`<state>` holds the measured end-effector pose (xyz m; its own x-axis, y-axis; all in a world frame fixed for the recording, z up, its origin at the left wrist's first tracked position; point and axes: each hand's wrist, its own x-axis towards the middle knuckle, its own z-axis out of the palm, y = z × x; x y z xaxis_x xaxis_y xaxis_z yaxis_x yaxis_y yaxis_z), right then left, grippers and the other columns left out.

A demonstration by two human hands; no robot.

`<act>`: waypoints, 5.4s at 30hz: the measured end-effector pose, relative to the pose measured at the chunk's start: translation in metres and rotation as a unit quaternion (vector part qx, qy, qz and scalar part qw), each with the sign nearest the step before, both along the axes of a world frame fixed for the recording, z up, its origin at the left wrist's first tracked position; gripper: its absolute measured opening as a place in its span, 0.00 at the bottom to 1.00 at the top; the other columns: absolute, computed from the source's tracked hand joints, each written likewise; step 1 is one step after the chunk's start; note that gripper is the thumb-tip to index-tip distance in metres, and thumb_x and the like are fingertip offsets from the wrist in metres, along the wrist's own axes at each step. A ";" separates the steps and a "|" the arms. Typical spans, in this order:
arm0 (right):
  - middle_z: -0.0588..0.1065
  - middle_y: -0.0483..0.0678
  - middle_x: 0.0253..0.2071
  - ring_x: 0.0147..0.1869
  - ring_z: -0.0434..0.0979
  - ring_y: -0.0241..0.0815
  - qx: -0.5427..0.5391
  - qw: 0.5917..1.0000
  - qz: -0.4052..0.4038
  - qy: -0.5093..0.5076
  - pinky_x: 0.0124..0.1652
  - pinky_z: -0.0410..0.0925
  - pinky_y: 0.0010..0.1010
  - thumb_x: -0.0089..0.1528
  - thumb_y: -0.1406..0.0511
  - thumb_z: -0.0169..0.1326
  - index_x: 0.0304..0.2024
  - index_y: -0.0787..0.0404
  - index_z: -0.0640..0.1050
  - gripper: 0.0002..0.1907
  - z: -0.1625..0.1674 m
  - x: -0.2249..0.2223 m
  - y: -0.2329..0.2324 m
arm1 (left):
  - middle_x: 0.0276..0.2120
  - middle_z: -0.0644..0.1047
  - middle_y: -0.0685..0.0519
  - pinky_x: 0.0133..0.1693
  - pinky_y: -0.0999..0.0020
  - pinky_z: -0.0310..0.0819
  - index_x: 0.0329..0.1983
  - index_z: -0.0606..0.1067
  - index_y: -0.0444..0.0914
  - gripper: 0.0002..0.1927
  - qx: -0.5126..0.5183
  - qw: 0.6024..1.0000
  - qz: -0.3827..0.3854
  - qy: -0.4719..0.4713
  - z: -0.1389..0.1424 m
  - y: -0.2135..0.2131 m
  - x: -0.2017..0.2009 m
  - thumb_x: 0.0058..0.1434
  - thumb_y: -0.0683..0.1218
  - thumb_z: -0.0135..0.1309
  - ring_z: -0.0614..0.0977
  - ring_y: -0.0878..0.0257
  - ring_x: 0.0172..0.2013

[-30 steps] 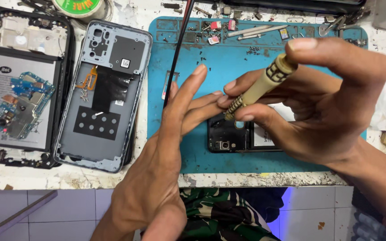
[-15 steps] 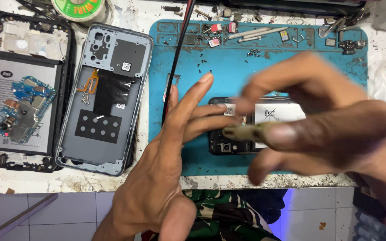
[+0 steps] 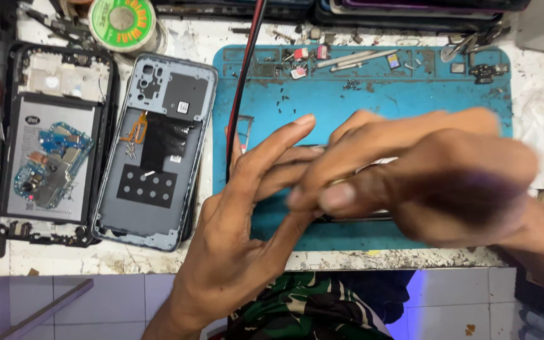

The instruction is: The person picks up a smartphone, removes its back cover, and takes out the battery. They then use a screwdriver to unscrew components from the phone's internal frame while it lies on a work mat, working on the device at a cluttered repair bench.

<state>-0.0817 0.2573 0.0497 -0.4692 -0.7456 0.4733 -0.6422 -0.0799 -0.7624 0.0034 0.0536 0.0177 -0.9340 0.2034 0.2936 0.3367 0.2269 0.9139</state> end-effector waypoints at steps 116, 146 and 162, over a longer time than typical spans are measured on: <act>0.75 0.63 0.45 0.53 0.85 0.57 -0.037 0.995 -0.090 0.016 0.49 0.80 0.41 0.59 0.81 0.61 0.60 0.68 0.61 0.32 -0.024 0.009 0.010 | 0.44 0.79 0.50 0.59 0.53 0.73 0.72 0.63 0.35 0.38 -0.148 0.987 0.055 0.024 -0.023 0.001 0.007 0.59 0.36 0.65 0.82 0.55 0.49; 0.76 0.60 0.52 0.58 0.83 0.51 0.020 0.981 -0.171 0.094 0.57 0.78 0.36 0.72 0.80 0.56 0.73 0.58 0.53 0.35 -0.029 -0.020 0.030 | 0.42 0.77 0.41 0.72 0.44 0.61 0.68 0.65 0.31 0.29 -0.243 0.948 0.124 0.164 -0.011 0.007 -0.043 0.63 0.26 0.46 0.81 0.44 0.48; 0.66 0.66 0.54 0.54 0.86 0.60 0.043 0.995 -0.085 0.028 0.52 0.80 0.45 0.58 0.78 0.62 0.68 0.62 0.47 0.46 -0.033 0.013 0.023 | 0.58 0.73 0.43 0.71 0.50 0.63 0.75 0.57 0.34 0.42 -0.191 0.979 -0.018 0.063 -0.020 -0.012 0.021 0.63 0.50 0.62 0.75 0.47 0.61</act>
